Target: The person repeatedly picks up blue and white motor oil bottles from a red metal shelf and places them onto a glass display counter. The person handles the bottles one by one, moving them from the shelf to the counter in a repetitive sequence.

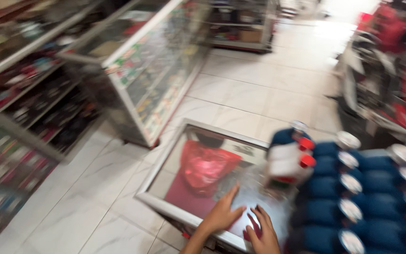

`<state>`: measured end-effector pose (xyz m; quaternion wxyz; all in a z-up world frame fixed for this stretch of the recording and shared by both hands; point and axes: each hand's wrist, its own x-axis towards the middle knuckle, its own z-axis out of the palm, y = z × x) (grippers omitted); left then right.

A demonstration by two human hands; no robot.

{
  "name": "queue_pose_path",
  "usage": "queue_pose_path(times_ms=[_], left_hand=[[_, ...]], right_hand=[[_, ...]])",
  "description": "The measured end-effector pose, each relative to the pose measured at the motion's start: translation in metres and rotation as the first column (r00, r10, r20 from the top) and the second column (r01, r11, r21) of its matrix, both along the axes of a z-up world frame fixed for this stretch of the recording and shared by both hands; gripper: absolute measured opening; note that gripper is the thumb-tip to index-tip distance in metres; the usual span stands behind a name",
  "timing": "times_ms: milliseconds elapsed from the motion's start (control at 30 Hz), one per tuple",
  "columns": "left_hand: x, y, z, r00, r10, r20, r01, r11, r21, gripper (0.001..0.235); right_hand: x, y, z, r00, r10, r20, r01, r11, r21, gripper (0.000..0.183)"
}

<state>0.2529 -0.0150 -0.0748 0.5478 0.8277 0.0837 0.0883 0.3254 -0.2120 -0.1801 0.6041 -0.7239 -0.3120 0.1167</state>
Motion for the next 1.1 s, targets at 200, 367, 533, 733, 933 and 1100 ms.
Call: queue_pose_path(times_ms=[200,367,533,733,933,1100], left_hand=[[-0.121,-0.003,-0.056,0.984,0.166,0.062,-0.092,0.778,-0.621,0.053],[-0.194,-0.026,-0.136,0.838,0.539,-0.085,-0.46,0.615,-0.64,0.043],[-0.245,-0.032,-0.165,0.666,0.68,-0.305,-0.702,0.436,-0.563,0.045],[-0.353,-0.045,-0.106,0.213,0.976,0.056,-0.975,0.216,-0.053,0.044],[-0.415,-0.069,0.043,-0.269,0.944,0.192,-0.961,-0.276,0.007,0.041],[-0.435,-0.087,0.13,-0.411,0.829,0.379,-0.909,-0.342,-0.238,0.044]], right_hand=[[-0.017,0.042,-0.053,0.929,0.289,-0.231,-0.215,0.929,0.301,0.042],[-0.038,0.074,-0.053,0.713,0.592,-0.376,-0.602,0.792,0.104,0.042],[-0.072,0.125,-0.046,0.572,0.73,-0.375,-0.814,0.563,-0.145,0.041],[-0.139,0.209,-0.015,0.347,0.882,-0.32,-0.927,0.272,-0.257,0.041],[-0.23,0.268,0.07,0.13,0.873,-0.469,-0.959,-0.01,-0.283,0.039],[-0.3,0.284,0.131,-0.104,0.965,-0.243,-0.955,-0.165,-0.248,0.036]])
